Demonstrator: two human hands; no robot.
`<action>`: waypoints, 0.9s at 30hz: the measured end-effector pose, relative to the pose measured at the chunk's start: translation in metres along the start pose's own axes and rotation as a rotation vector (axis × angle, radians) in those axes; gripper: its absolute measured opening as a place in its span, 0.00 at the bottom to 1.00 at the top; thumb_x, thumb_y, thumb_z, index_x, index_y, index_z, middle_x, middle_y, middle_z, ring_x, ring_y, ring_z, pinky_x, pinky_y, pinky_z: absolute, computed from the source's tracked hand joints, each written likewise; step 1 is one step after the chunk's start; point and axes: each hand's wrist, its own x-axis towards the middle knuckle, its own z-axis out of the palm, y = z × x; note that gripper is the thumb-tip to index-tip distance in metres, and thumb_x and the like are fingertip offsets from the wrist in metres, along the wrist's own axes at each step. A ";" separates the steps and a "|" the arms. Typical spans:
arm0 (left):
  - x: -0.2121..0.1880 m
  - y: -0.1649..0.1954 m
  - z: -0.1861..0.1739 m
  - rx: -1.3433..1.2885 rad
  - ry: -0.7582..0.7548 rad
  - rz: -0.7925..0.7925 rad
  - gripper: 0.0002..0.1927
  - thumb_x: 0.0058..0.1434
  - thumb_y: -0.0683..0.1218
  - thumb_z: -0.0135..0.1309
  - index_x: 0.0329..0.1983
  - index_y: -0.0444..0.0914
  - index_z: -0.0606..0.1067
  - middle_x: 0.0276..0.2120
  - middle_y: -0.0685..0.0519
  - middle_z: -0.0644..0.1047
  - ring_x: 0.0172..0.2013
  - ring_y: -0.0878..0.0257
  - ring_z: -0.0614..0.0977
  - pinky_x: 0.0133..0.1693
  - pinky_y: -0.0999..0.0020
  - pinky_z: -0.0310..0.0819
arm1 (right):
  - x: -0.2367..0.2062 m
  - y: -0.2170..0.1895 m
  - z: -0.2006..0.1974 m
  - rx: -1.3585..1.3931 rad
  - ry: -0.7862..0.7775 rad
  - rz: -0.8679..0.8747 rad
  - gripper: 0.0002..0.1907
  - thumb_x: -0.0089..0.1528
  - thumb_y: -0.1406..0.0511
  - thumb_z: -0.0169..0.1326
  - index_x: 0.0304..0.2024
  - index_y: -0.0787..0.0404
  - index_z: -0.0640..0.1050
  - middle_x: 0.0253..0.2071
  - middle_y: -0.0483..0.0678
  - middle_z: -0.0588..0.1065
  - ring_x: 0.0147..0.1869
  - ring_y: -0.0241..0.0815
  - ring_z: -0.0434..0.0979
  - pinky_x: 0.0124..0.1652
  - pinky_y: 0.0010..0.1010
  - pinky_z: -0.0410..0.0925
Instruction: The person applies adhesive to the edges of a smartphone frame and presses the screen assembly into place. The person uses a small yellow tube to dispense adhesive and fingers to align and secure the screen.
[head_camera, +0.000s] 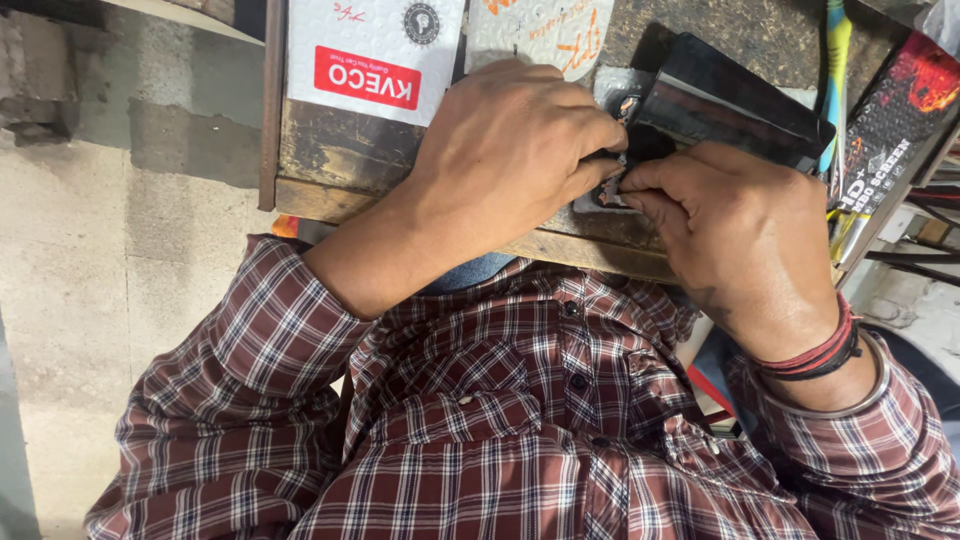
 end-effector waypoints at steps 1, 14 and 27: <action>0.000 0.000 0.000 -0.001 0.003 0.003 0.10 0.59 0.52 0.67 0.38 0.42 0.85 0.33 0.55 0.83 0.37 0.59 0.83 0.46 0.59 0.76 | 0.000 0.000 0.000 0.000 -0.006 0.009 0.07 0.61 0.65 0.65 0.43 0.57 0.85 0.37 0.48 0.79 0.38 0.51 0.80 0.36 0.37 0.71; 0.002 -0.001 -0.001 0.001 0.000 0.007 0.10 0.59 0.52 0.67 0.38 0.41 0.85 0.32 0.55 0.82 0.37 0.58 0.83 0.45 0.59 0.75 | 0.001 -0.001 0.001 0.024 -0.004 0.031 0.08 0.60 0.65 0.66 0.43 0.57 0.85 0.38 0.48 0.79 0.38 0.51 0.80 0.37 0.38 0.72; 0.000 -0.003 0.002 0.014 -0.004 0.004 0.11 0.59 0.52 0.68 0.38 0.42 0.85 0.32 0.55 0.83 0.36 0.60 0.83 0.46 0.59 0.75 | 0.000 -0.005 0.004 -0.022 0.022 0.022 0.10 0.59 0.64 0.68 0.43 0.56 0.85 0.38 0.47 0.80 0.37 0.49 0.81 0.36 0.36 0.72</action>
